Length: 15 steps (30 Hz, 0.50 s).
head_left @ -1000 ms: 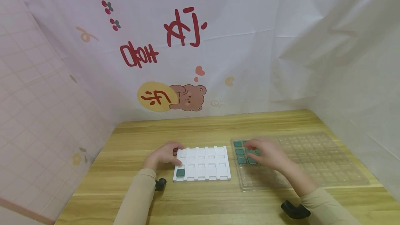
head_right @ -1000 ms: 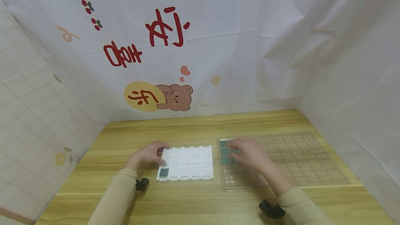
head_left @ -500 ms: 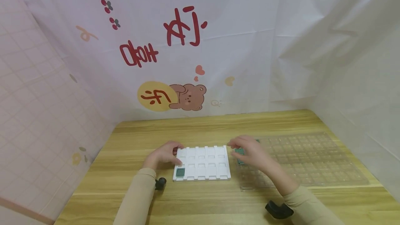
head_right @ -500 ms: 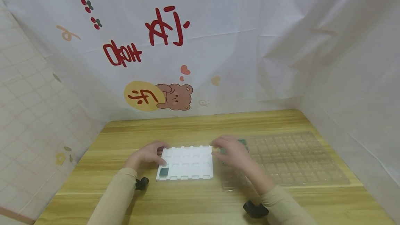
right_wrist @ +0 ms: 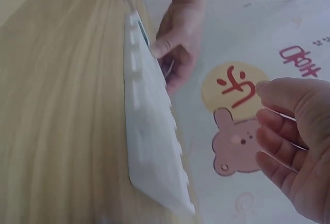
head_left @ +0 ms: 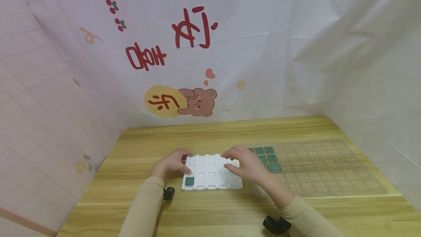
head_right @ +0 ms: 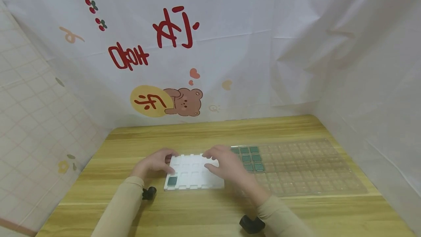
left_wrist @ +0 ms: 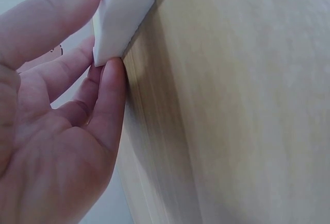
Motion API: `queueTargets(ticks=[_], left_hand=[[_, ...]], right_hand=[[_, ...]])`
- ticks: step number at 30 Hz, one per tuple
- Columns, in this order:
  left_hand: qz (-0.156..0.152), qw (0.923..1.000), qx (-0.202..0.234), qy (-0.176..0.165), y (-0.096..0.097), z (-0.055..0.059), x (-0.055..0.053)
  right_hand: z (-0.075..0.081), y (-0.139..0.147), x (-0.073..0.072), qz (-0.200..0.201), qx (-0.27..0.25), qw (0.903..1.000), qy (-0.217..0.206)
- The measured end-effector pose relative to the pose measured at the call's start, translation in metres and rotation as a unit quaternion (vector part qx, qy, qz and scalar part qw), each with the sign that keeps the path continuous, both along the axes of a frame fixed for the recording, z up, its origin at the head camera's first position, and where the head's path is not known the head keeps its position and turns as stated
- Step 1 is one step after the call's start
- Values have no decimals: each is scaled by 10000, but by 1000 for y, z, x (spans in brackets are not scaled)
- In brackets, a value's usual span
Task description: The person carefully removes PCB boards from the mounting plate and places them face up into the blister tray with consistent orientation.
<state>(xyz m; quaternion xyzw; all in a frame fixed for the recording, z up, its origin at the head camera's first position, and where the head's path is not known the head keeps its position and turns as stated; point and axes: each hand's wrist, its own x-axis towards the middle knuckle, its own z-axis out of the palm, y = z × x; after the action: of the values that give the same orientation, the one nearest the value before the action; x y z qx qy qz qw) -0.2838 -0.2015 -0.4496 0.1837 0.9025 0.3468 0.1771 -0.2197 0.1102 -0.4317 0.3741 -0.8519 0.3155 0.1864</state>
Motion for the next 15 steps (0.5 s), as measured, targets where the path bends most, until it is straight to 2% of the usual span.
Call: queueTargets(ticks=[7,15], left_hand=[[-327,9993,133,122,-1,3,-1],[-181,9998,50,10,-1,0,-3]], right_hand=[[0,-21,4,-27,-87,9998,-191],[-5,-42,8,-81,243,9969,-751]])
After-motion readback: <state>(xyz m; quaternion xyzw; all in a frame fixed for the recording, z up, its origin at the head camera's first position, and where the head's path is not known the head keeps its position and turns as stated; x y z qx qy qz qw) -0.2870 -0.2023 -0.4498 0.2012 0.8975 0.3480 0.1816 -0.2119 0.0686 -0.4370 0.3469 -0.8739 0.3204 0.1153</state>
